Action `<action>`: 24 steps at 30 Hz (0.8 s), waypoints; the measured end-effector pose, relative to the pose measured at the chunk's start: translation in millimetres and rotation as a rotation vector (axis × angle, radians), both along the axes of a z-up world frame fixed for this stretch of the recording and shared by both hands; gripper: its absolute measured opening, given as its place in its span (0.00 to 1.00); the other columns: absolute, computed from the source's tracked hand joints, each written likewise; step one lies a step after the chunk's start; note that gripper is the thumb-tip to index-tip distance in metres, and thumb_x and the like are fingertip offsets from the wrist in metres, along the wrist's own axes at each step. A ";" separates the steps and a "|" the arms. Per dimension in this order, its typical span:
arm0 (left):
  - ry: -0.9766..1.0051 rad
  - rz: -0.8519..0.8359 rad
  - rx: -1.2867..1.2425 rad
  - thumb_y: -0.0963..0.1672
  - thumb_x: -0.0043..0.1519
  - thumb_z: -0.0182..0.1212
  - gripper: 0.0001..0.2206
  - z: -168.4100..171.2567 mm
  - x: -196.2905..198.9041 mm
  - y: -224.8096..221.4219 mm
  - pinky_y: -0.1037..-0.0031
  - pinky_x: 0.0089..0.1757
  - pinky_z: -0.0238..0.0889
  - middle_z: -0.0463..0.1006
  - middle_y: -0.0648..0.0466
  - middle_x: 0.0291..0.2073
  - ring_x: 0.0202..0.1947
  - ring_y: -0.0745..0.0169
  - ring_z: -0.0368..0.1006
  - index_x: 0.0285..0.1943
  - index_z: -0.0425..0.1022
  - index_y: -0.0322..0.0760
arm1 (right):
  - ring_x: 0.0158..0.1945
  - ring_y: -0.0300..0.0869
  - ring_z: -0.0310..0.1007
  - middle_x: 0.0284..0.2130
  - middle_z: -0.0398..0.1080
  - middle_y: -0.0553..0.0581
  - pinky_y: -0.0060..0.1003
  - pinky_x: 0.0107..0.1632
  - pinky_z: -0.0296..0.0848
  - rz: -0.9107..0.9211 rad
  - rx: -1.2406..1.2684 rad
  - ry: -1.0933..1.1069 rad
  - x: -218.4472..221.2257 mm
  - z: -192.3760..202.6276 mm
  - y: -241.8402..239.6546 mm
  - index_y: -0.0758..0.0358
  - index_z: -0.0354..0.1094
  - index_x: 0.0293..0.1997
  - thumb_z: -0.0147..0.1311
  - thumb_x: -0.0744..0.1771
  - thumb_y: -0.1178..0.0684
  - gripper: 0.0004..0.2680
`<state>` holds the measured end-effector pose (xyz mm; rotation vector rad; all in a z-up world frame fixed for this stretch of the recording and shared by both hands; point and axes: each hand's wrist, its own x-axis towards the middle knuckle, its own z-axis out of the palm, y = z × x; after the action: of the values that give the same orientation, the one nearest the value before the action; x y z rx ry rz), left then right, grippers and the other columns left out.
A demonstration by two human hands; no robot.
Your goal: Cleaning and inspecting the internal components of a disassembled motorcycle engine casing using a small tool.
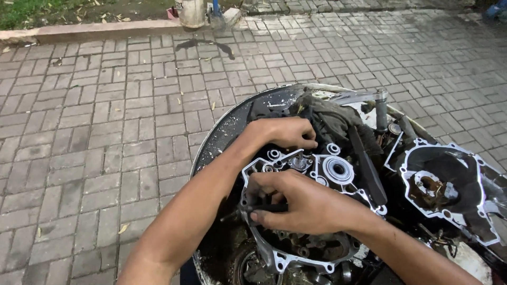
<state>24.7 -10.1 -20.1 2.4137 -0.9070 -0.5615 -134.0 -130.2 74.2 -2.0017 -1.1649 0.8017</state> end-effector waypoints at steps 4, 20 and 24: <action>-0.007 0.005 -0.007 0.50 0.71 0.54 0.19 -1.1 2.2 -1.1 0.69 0.27 0.49 0.62 0.60 0.19 0.21 0.66 0.52 0.25 0.64 0.42 | 0.26 0.34 0.65 0.26 0.69 0.47 0.29 0.28 0.67 -0.031 -0.040 0.015 -0.9 -3.1 1.6 0.58 0.68 0.40 0.59 0.67 0.56 0.03; -0.009 0.028 0.049 0.50 0.71 0.54 0.19 -2.0 -0.6 -3.9 0.69 0.26 0.47 0.61 0.60 0.18 0.20 0.65 0.50 0.26 0.64 0.43 | 0.36 0.36 0.74 0.33 0.75 0.50 0.31 0.36 0.74 -0.123 0.041 0.023 -3.4 -5.5 5.9 0.59 0.68 0.40 0.57 0.67 0.57 0.03; 0.027 0.052 0.087 0.50 0.72 0.53 0.17 5.3 -4.4 -5.4 0.69 0.26 0.49 0.64 0.60 0.20 0.21 0.66 0.52 0.30 0.68 0.43 | 0.35 0.38 0.73 0.32 0.76 0.52 0.33 0.39 0.75 0.028 0.038 0.053 -0.6 -0.6 2.7 0.60 0.66 0.36 0.56 0.65 0.58 0.03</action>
<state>20.2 -15.5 -14.7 2.4935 -0.8220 -0.6246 -134.5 -127.4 73.7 -1.9256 -1.1712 0.8356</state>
